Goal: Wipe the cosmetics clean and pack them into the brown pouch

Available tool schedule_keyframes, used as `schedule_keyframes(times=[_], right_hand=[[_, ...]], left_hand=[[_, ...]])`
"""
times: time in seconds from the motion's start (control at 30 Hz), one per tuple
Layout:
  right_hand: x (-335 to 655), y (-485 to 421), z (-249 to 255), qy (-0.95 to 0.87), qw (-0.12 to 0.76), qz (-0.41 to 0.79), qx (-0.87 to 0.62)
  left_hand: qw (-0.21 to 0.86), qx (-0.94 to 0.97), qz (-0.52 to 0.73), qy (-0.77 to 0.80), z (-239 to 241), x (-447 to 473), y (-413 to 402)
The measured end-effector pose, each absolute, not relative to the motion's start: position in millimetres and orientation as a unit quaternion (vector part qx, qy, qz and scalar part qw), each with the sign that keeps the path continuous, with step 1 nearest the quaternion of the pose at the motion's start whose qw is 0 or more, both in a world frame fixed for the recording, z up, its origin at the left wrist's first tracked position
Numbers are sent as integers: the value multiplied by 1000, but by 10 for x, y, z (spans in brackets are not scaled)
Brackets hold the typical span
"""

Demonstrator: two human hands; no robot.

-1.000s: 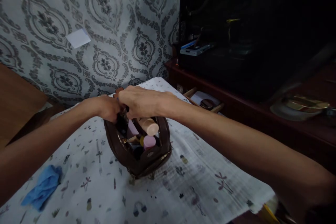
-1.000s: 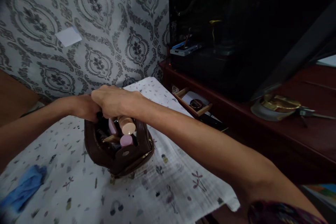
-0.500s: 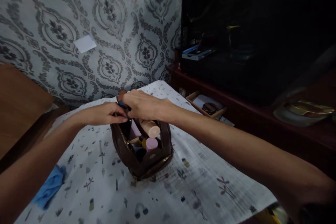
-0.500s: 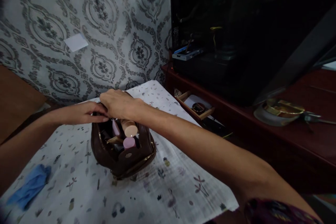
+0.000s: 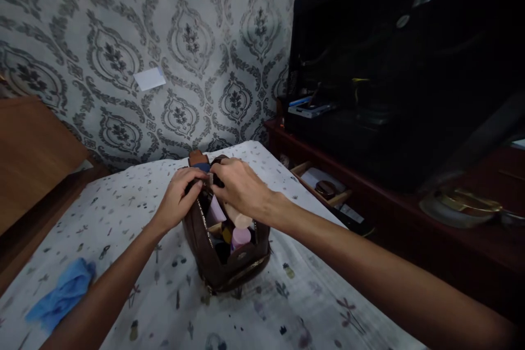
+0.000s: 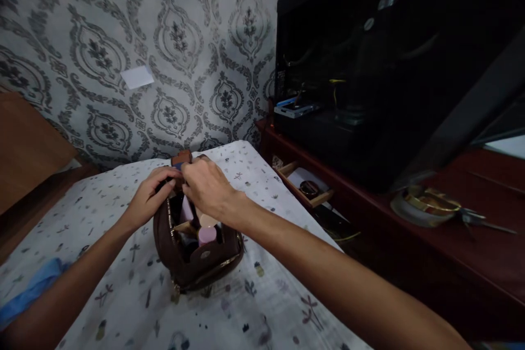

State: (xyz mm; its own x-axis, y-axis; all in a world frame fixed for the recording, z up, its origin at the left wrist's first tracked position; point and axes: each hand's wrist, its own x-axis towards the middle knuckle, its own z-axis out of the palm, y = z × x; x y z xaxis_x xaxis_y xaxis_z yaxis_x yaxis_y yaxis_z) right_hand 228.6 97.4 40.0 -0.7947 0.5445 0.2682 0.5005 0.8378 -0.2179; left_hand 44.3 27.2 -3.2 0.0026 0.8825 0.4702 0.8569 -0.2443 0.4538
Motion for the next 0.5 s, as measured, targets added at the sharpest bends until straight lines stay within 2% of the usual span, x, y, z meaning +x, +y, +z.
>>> schedule_keyframes(times=[0.1, 0.3, 0.5], right_hand=[[2230, 942, 422, -948, 152, 76, -271], [2235, 965, 401, -956, 60, 129, -258], [2473, 838, 331, -967, 112, 87, -211]], left_hand=[[16, 705, 340, 622, -23, 415, 284], [-10, 739, 237, 631, 7, 384, 325], [-1, 750, 217, 625, 35, 385, 309]])
